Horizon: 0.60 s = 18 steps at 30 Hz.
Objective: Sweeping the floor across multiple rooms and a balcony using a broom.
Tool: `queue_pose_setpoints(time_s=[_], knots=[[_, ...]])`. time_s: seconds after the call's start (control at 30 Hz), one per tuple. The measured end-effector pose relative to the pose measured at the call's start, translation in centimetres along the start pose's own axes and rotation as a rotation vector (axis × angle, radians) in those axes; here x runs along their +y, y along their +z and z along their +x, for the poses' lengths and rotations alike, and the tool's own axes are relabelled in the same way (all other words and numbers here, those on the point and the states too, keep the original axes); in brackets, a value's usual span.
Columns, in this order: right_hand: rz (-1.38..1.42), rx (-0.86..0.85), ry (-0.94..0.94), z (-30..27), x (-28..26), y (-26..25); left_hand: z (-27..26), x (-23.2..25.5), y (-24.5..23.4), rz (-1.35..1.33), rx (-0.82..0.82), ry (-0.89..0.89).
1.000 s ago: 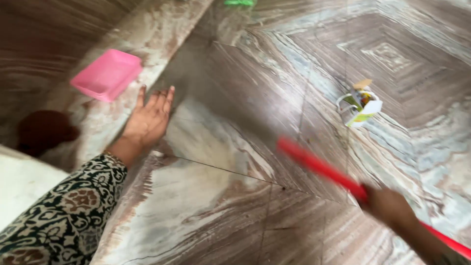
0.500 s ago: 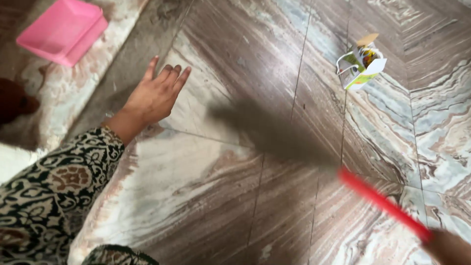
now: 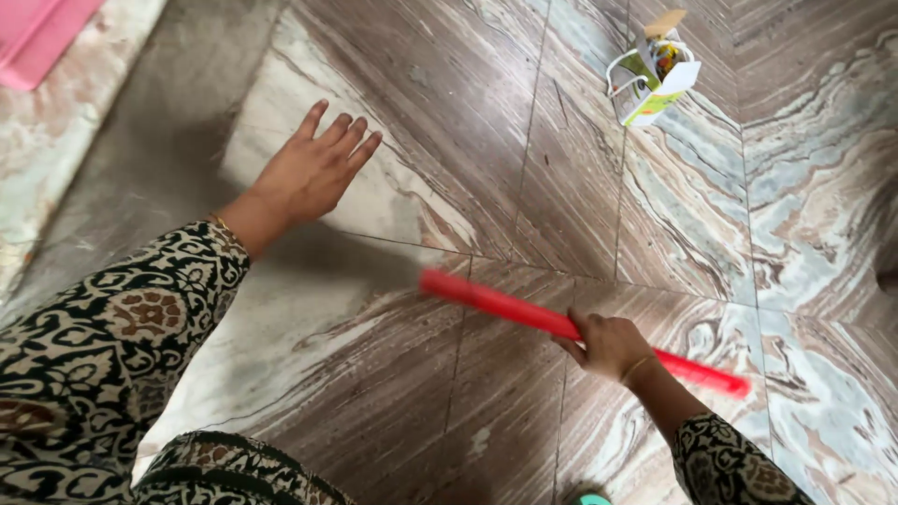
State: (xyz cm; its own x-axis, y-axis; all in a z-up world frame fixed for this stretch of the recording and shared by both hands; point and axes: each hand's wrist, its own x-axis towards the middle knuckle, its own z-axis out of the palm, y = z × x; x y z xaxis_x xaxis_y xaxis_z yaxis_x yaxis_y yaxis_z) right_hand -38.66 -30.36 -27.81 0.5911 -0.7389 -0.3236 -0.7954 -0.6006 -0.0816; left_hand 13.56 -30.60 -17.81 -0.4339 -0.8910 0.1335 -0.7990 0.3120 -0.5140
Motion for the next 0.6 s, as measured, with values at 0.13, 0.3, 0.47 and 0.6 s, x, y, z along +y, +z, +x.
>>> queue_pose_setpoints(time_s=[0.13,0.3,0.47,0.6], knots=[[-0.006,-0.198,0.092,-0.8,4.1,1.3,0.1,0.9,0.8,0.051,-0.055,0.009],[0.060,-0.046,0.472,3.6,7.5,-0.1,-1.3,0.8,0.2,-0.019,-0.056,-0.022],[0.289,0.104,0.521,7.6,3.9,-5.8,-2.1,0.7,0.1,-0.013,-0.076,-0.013],[0.430,-0.024,0.541,2.5,-0.2,-6.1,-1.3,0.5,-0.7,0.019,0.080,-0.023]])
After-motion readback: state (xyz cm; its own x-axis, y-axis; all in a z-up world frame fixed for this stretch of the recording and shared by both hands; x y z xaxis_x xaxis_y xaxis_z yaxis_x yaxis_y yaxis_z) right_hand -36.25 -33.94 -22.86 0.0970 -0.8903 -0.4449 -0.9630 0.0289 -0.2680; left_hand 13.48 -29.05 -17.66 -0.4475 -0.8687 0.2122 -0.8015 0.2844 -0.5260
